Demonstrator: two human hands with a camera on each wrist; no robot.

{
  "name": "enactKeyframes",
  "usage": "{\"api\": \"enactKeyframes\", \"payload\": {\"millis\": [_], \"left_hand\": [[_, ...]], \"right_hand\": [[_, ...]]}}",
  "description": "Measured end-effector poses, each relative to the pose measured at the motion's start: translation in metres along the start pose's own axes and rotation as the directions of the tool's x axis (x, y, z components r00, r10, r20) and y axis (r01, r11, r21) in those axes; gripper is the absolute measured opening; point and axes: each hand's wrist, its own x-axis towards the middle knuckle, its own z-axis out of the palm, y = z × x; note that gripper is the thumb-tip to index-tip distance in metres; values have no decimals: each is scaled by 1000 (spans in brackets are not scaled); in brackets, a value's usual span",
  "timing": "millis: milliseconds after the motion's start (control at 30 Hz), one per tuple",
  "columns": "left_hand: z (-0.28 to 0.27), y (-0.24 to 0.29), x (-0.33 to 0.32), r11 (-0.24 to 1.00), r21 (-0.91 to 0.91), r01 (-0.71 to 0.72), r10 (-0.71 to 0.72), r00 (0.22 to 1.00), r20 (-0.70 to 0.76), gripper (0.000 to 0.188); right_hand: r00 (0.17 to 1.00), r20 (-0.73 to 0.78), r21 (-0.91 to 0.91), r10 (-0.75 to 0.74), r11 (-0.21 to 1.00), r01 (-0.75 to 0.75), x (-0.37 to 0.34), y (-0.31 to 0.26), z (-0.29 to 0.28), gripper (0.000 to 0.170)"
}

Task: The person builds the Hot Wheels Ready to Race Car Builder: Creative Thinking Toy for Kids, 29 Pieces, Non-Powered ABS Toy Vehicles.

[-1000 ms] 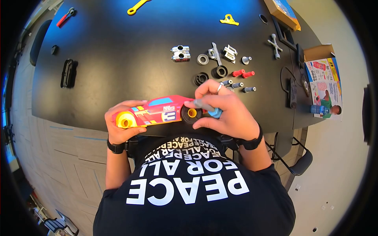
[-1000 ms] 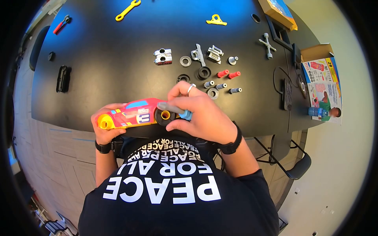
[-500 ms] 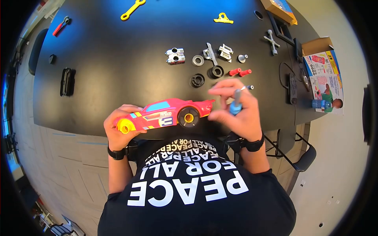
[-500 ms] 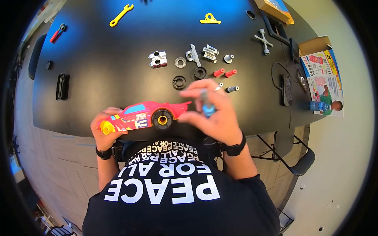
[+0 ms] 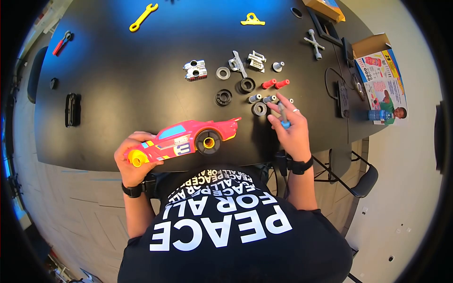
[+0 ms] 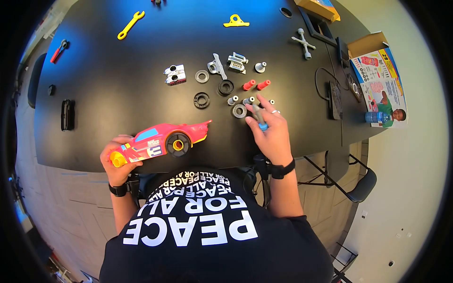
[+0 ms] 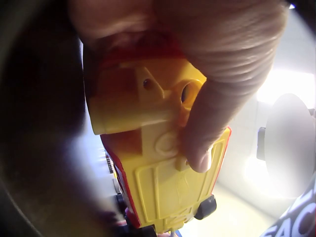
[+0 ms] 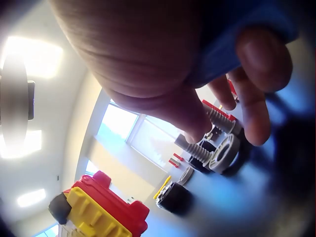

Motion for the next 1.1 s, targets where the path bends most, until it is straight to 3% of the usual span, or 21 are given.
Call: {"api": "enactKeyframes", "payload": {"millis": [67,233,300,333,367,400,433,467,533,600,667,733,767,900,1000,1067,1100], "left_hand": [[2,2,-1,1000,-2,15,-15,1000,-7,54],[0,1,-2,999,20,-27,28,1000,-7,54],[1,1,-4,997,22,-67,67,998,-4,53],[0,1,-3,998,24,-65,65,998,-6,53],[0,2,-2,995,41,-93,92,996,9,53],[1,4,-1,991,55,-121,119,992,29,54],[3,5,-1,991,51,-120,118,992,40,54],[7,7,0,986,68,-152,150,988,29,51],[14,14,1,979,80,-190,188,982,25,49],[17,24,2,963,160,-217,208,976,72,52],[16,29,3,947,203,-250,236,968,87,52],[14,36,2,937,228,-263,244,964,110,51],[15,40,0,938,231,-259,240,965,105,51],[19,49,-4,946,257,-198,194,980,38,51],[22,48,-5,949,245,-196,192,981,38,51],[22,48,-4,951,239,-197,193,980,38,52],[22,48,-5,949,243,-198,194,980,43,51]], "right_hand": [[995,19,-83,-94,992,95,7,6,10,34],[993,-48,-65,-110,992,107,10,-11,14,38],[968,-157,107,-198,971,216,5,-11,8,37],[968,-154,109,-197,971,215,0,-22,4,37],[997,-22,500,-78,862,79,-6,-44,-5,34],[990,142,789,-15,606,-104,-11,-66,-13,31],[973,229,793,-4,580,-185,-14,-86,-15,25],[976,217,795,3,580,-178,-15,-96,-13,25],[904,401,622,-149,769,-149,-13,-110,-7,25],[871,406,504,-276,863,39,-10,-106,8,26],[836,456,462,-307,884,72,-8,-104,15,27],[873,385,274,-300,940,203,-7,-103,18,26],[861,352,110,-368,929,352,-6,-100,16,22],[854,288,211,-433,899,384,-7,-91,20,19],[892,247,310,-379,903,298,-10,-90,29,27],[923,331,431,-196,902,37,-14,-88,34,33],[923,331,432,-197,901,37,-13,-92,34,33]]}}
